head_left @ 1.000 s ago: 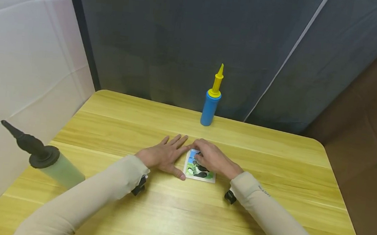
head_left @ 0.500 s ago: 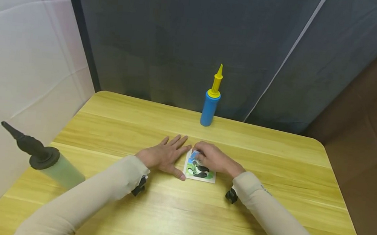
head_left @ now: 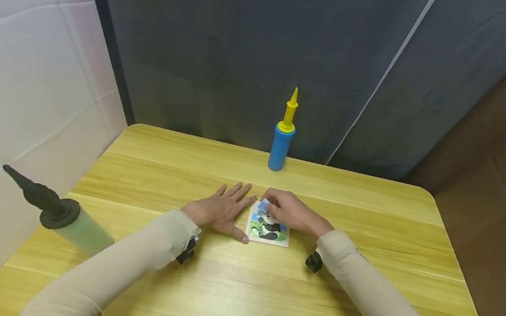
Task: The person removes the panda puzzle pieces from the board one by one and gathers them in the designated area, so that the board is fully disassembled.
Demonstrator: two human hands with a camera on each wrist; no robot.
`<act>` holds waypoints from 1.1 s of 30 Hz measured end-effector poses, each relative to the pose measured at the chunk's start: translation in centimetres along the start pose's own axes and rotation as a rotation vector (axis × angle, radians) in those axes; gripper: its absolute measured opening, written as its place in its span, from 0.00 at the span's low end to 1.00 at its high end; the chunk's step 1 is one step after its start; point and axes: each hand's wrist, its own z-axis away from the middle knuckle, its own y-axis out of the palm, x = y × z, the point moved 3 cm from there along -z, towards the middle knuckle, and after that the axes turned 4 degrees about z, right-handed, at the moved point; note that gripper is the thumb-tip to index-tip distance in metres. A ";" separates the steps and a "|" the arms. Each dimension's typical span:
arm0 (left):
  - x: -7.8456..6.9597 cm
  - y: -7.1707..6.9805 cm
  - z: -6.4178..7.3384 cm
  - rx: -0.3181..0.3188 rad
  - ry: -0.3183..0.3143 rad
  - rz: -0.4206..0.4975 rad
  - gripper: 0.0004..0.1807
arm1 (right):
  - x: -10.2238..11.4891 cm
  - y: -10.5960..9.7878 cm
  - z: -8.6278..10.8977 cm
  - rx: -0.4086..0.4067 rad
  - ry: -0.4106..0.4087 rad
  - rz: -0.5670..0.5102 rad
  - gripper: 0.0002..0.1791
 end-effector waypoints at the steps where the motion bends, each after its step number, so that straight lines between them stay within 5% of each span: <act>1: 0.0 0.0 0.0 0.001 0.000 0.006 0.65 | -0.1 -0.3 0.1 -0.006 0.006 0.009 0.13; 16: 0.5 0.3 0.1 -0.046 0.024 0.098 0.63 | -3.0 -6.5 2.4 -0.061 0.053 0.219 0.16; 33: 0.2 0.6 0.0 -0.079 0.039 0.085 0.64 | -5.7 -6.8 1.9 -0.060 0.140 0.225 0.04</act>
